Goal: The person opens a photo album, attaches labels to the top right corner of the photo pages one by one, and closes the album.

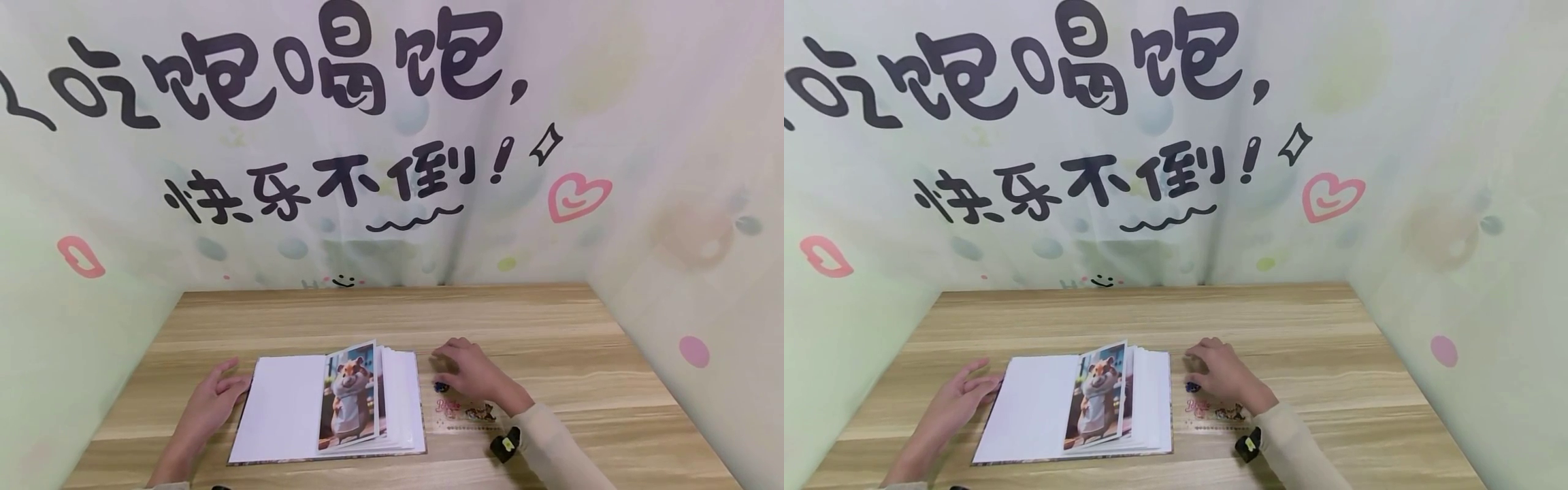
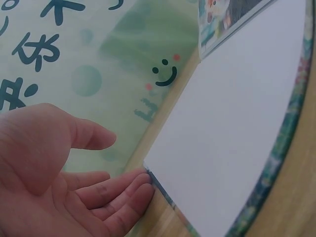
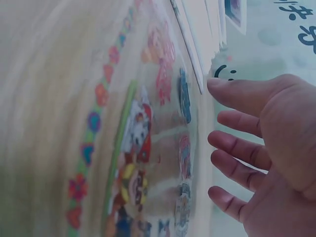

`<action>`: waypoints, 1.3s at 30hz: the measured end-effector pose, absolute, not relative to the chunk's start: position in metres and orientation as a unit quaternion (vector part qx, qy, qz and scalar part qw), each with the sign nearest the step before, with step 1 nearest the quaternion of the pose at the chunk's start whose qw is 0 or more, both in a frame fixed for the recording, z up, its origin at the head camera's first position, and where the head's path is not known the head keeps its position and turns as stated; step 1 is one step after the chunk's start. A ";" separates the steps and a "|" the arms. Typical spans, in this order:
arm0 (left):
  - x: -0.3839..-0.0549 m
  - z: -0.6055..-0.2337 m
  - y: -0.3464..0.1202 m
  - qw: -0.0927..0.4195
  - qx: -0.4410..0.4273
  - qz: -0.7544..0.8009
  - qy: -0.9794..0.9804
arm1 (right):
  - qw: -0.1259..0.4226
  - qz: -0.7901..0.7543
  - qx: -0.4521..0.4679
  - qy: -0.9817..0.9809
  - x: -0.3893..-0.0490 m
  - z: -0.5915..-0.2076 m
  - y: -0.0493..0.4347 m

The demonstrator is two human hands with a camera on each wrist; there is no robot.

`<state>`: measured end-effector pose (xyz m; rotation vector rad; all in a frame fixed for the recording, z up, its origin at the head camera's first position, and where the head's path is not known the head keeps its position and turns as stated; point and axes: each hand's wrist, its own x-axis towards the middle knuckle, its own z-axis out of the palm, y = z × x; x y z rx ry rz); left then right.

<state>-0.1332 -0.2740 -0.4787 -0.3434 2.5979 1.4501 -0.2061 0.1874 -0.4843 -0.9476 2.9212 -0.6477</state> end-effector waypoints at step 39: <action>-0.134 -0.477 -0.271 0.069 -0.126 0.516 0.845 | 0.080 -0.304 -0.180 0.932 -0.217 -0.495 0.192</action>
